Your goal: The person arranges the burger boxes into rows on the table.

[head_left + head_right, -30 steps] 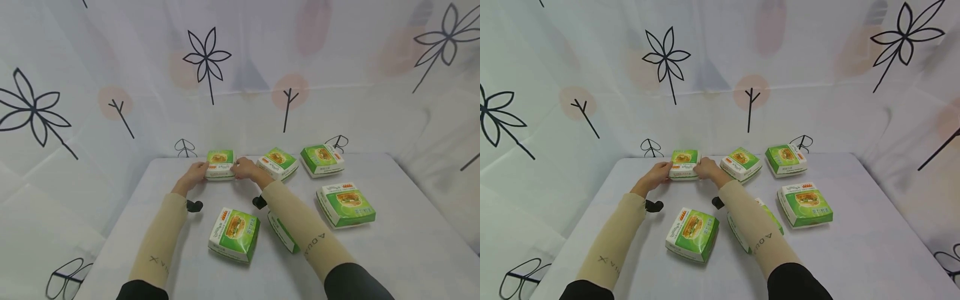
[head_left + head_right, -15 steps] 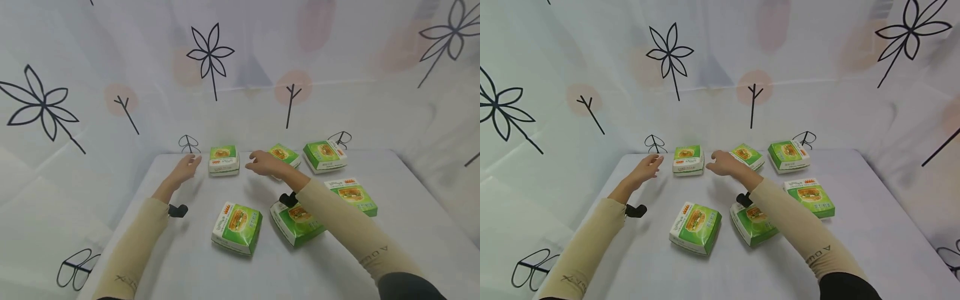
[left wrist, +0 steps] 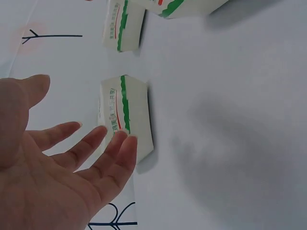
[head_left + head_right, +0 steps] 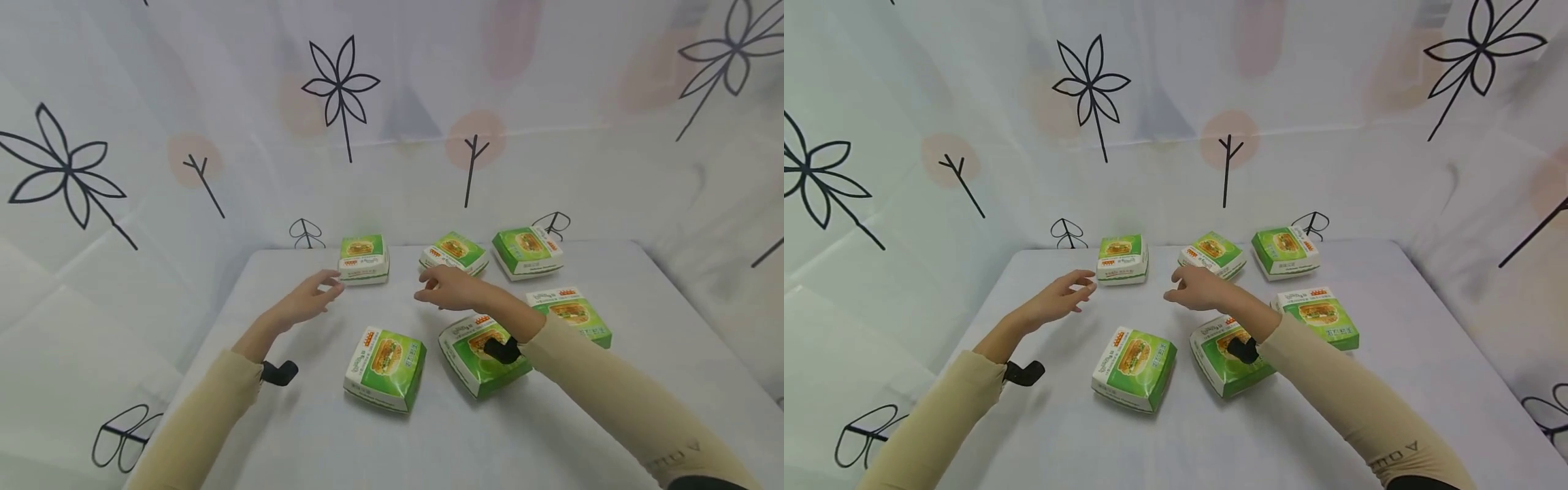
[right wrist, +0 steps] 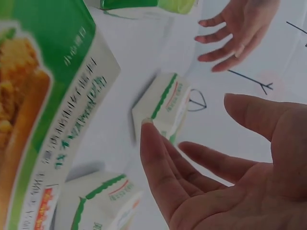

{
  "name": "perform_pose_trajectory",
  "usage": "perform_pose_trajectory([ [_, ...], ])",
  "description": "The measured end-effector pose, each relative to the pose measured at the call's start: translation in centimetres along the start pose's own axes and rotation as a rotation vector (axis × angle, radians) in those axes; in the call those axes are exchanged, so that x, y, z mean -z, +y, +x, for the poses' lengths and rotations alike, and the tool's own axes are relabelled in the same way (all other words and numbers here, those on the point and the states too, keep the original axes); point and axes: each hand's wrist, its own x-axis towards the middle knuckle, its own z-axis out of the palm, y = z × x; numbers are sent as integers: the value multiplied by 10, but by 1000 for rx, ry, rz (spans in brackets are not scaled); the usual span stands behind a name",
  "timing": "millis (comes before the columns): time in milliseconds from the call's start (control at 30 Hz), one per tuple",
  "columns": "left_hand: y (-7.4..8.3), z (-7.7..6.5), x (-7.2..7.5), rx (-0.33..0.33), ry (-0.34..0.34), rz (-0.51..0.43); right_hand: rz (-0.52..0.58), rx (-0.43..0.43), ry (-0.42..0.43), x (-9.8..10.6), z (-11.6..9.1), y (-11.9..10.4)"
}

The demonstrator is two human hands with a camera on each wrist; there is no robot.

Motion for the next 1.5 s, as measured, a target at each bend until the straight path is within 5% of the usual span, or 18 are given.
perform_pose_trajectory([
  [300, -10, -11, -28, -53, -136, -7, 10, 54, -50, -13, -21, 0],
  [867, -15, -35, -56, -66, -297, -1, -140, 151, -130, -52, -15, -7],
  [1067, -14, -31, -58, -46, -300, 69, -188, 149, -168, -53, -16, -10],
  [1300, -9, -17, -55, -103, -285, 100, -215, 106, -200, -56, -21, -12],
  [1500, -7, -22, -46, -94, -323, 112, -222, 72, -179, -57, -18, -13],
])
